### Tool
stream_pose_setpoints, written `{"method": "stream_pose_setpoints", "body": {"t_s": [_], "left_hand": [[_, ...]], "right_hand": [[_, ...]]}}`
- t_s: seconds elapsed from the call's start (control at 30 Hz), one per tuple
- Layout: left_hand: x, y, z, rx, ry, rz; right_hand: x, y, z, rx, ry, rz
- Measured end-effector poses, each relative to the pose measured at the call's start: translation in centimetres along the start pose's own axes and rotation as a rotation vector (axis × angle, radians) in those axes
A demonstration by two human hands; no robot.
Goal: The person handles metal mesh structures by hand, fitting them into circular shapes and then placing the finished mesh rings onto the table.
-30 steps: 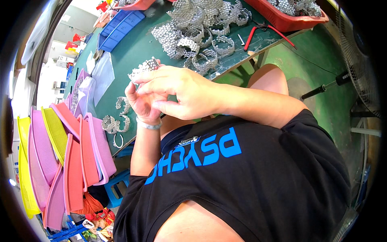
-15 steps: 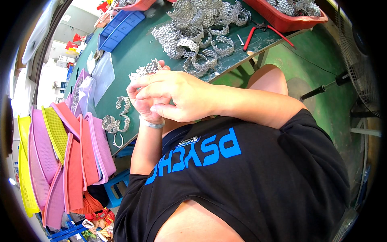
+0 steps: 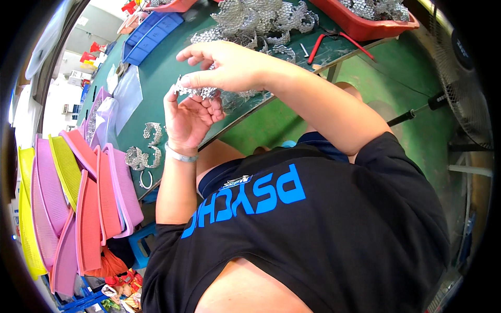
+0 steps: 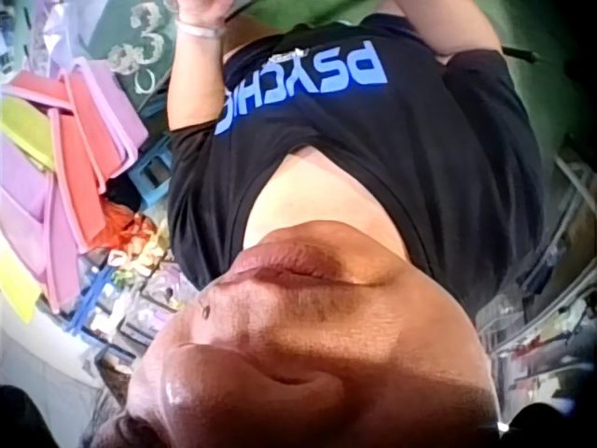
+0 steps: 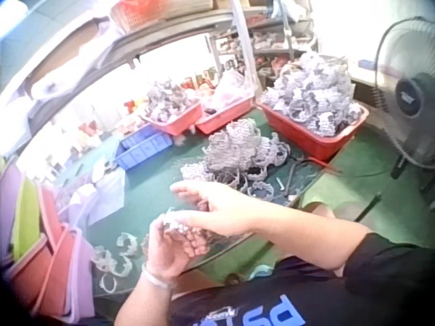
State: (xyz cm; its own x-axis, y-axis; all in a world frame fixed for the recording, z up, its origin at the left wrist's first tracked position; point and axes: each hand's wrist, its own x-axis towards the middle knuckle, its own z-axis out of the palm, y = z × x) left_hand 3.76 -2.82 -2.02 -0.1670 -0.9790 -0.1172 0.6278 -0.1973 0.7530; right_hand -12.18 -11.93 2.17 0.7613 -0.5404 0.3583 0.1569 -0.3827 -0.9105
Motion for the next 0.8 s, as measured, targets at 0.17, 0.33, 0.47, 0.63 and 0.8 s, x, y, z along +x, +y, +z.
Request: {"method": "stream_pose_setpoints", "body": {"t_s": [0.17,0.33,0.47,0.63,0.8], "left_hand": [[0.1,0.7,1.2,0.288,0.295,-0.081],[0.0,0.6,1.8,0.384,0.377,-0.094],[0.0,0.3,0.9,0.386,0.389,-0.081],[-0.2,0.4,1.1,0.357,0.375,-0.027],[-0.5,0.4,0.5,0.346,0.388,0.053]], "right_hand": [[0.2,0.3,-0.1,0.228,-0.159,0.151],[-0.1,1.5,0.3,0.407,-0.132,0.206],[-0.3,2.1,0.6,0.531,-0.097,0.218],[-0.8,2.3,0.8,0.582,-0.021,0.161],[-1.1,2.1,1.6,0.644,0.063,0.049]]}}
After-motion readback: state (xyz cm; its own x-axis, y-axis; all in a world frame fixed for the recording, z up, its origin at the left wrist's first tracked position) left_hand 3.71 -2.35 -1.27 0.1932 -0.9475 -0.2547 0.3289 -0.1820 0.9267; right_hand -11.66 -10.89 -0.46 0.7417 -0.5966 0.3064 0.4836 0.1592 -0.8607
